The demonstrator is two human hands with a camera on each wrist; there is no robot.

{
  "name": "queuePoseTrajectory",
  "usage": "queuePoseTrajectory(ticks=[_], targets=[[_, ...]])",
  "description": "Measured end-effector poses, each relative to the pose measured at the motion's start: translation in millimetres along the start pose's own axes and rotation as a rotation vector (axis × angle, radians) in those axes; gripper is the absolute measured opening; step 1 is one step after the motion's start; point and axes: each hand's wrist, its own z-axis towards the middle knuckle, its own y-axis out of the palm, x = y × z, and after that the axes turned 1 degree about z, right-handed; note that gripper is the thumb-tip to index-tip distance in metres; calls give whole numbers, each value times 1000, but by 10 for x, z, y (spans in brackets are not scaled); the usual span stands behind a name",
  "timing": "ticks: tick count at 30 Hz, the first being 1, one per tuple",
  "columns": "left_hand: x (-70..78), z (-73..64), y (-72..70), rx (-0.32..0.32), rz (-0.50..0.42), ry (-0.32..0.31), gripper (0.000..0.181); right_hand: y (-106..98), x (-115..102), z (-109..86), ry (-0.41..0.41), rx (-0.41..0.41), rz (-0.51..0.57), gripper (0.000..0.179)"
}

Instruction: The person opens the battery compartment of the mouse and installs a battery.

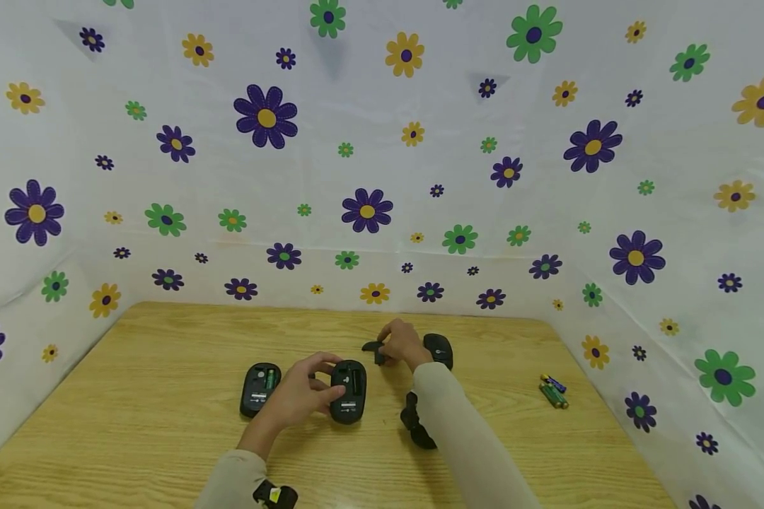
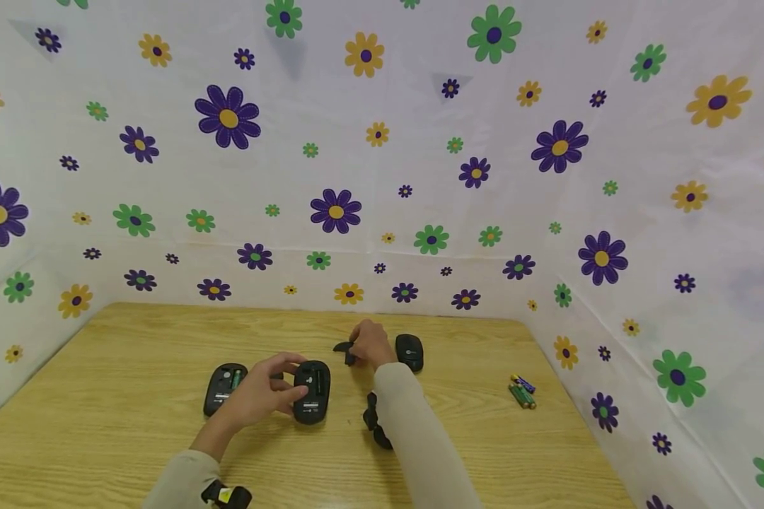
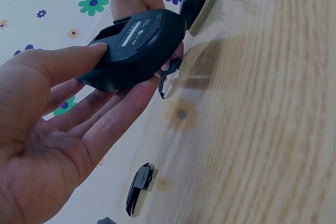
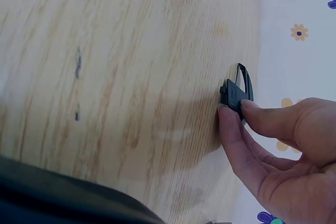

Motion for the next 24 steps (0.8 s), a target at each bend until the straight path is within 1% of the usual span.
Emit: queuePoseTrajectory(ticks=[13,24], targets=[[24,-20,-9,7,-2,6,48,7,27,11,16,-8,14,24],[40,-31,-17,8,9,13,47,-22,34,-35,-11,-15,4,23]])
